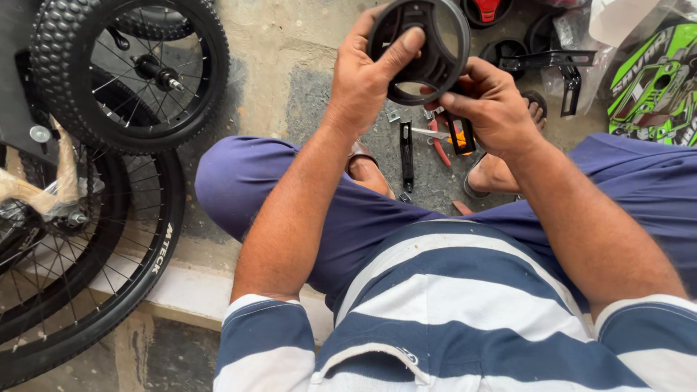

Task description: The person sits on the floor and assembles a bicycle wheel hub. They use a screwdriver to remove a red plastic cover, then use pliers to remove a metal clip. After removing the clip, they reattach the red cover and secure it with the screwdriver.

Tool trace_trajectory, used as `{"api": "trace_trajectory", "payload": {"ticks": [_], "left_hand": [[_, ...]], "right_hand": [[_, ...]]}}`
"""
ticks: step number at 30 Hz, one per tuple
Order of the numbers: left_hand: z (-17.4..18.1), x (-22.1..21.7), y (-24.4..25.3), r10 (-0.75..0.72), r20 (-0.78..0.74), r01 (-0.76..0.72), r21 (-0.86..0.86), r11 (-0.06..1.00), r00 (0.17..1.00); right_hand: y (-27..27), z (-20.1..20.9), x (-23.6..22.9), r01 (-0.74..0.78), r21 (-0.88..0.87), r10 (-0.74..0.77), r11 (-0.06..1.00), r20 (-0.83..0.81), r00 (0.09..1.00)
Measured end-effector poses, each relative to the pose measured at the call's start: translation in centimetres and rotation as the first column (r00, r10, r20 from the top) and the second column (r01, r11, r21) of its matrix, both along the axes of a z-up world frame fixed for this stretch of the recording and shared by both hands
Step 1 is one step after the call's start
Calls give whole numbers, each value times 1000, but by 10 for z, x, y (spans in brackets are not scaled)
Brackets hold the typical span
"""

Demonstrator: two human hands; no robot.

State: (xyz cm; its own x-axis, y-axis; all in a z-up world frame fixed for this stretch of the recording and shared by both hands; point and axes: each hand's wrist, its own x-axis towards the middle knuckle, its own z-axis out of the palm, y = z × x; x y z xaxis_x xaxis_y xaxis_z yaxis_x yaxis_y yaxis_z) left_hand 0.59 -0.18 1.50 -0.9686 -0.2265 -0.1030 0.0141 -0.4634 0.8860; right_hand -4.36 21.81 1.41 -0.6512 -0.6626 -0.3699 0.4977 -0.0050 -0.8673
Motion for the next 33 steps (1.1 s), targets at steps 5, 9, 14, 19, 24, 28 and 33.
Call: {"api": "trace_trajectory", "payload": {"ticks": [5,9,14,19,24,28,33], "left_hand": [[-7,-1,-3,24,-46,-19,115,993,999],[-1,-2,-3,43,15,-44,123,991,999],[10,-3,-3,3,20,-6,143,990,1000],[15,-4,-3,-54,119,39,119,992,991],[17,-3,1,-12,98,11,6,1000,995],[14,-3,1,12,40,-9,-67,998,999],[14,-4,2,-12,74,15,-50,999,997]], "right_hand": [[7,-9,5,13,-50,-18,999,-87,996],[4,-11,11,28,-64,-42,998,-228,973],[7,-5,9,39,-32,-45,999,-235,971],[5,-13,2,45,-59,-55,997,-189,980],[-2,-16,4,81,11,-78,997,-147,986],[-4,-16,9,63,-8,-64,998,-120,991],[-8,-18,15,93,-14,-93,996,-31,995]]}}
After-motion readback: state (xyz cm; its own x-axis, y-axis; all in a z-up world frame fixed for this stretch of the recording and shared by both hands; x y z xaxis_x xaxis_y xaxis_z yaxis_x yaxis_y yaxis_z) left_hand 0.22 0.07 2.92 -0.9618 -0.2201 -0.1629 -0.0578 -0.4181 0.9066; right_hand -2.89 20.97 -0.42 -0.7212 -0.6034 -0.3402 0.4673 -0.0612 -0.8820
